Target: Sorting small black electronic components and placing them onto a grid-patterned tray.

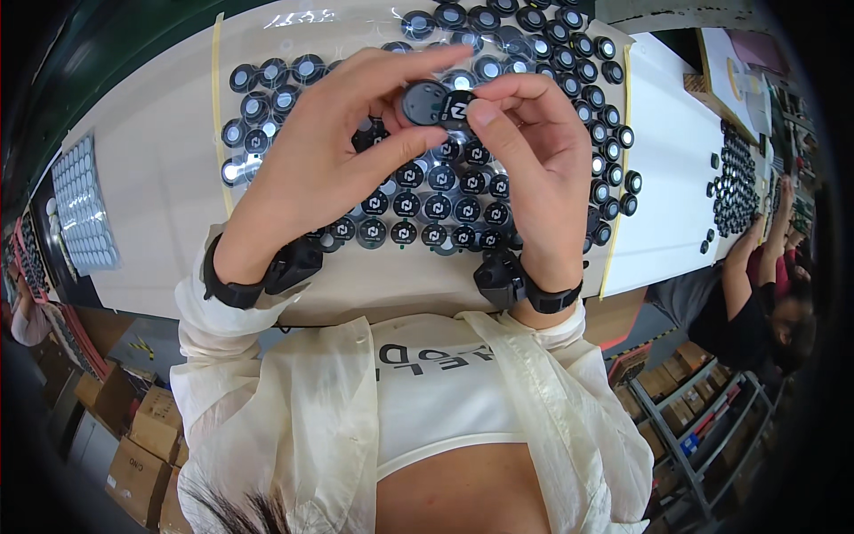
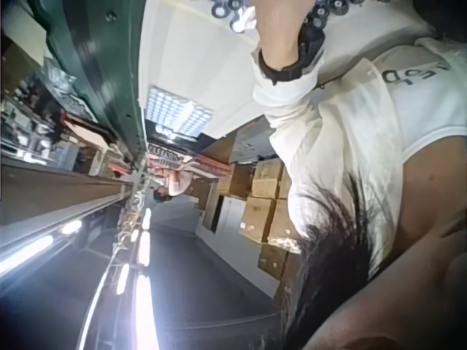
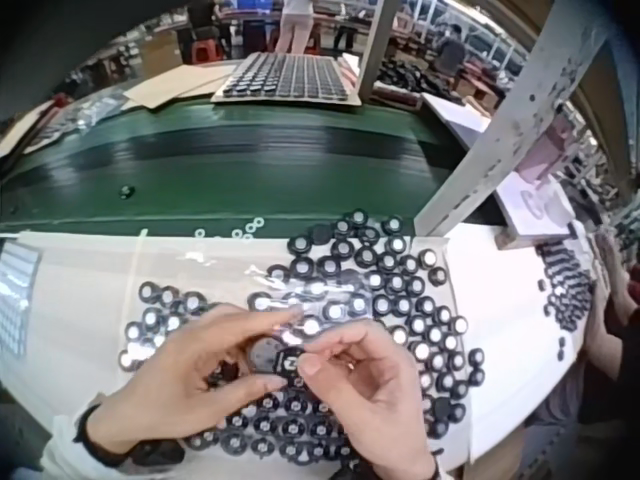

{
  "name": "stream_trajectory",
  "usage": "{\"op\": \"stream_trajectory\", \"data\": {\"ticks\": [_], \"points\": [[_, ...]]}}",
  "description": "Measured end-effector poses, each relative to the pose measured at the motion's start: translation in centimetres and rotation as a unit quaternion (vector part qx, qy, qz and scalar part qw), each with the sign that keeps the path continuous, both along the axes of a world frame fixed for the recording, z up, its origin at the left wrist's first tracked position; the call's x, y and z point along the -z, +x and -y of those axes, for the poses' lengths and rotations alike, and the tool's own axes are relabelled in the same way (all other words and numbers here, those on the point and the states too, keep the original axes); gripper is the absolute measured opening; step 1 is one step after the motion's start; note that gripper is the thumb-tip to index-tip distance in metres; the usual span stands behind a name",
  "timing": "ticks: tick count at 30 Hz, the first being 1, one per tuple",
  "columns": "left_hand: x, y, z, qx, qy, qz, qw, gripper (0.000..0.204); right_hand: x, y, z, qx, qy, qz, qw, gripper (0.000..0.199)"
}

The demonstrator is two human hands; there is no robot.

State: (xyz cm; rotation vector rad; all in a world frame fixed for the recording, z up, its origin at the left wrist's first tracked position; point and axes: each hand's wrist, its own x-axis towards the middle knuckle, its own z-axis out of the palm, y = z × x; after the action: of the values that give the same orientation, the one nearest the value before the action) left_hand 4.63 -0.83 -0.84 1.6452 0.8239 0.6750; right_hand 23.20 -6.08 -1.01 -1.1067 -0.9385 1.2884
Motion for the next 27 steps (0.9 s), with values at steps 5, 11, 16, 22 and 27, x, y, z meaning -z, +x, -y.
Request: {"op": "stream_trajectory", "data": {"ticks": [5,11,16,22,27], "points": [[0.3,0.2,0.2,-0.047,-0.041,0.078,0.995,0.052,-0.4,-0.1,0.0,-0.008,-0.016,0.011,1.000,0.018],[0.2,0.4,0.6,-0.054,-0.035,0.105,0.992,0.048,-0.6,0.1,0.0,0.005,-0.010,0.002,1.000,0.017],[-0.7,0.8,1.5,-0.114,-0.042,0.052,0.991,0.044,-0.3,0.3,-0.1,0.004,-0.005,0.007,1.000,0.018],[-0.8,0.8,1.6,-0.113,-0.038,0.043,0.992,0.043,-0.4,0.5,-0.1,-0.001,-0.012,0.009,1.000,0.017],[-0.6,0.8,1.5,-0.111,-0.041,0.047,0.992,0.044,-0.5,0.6,-0.1,-0.008,-0.020,0.006,1.000,0.017]]}}
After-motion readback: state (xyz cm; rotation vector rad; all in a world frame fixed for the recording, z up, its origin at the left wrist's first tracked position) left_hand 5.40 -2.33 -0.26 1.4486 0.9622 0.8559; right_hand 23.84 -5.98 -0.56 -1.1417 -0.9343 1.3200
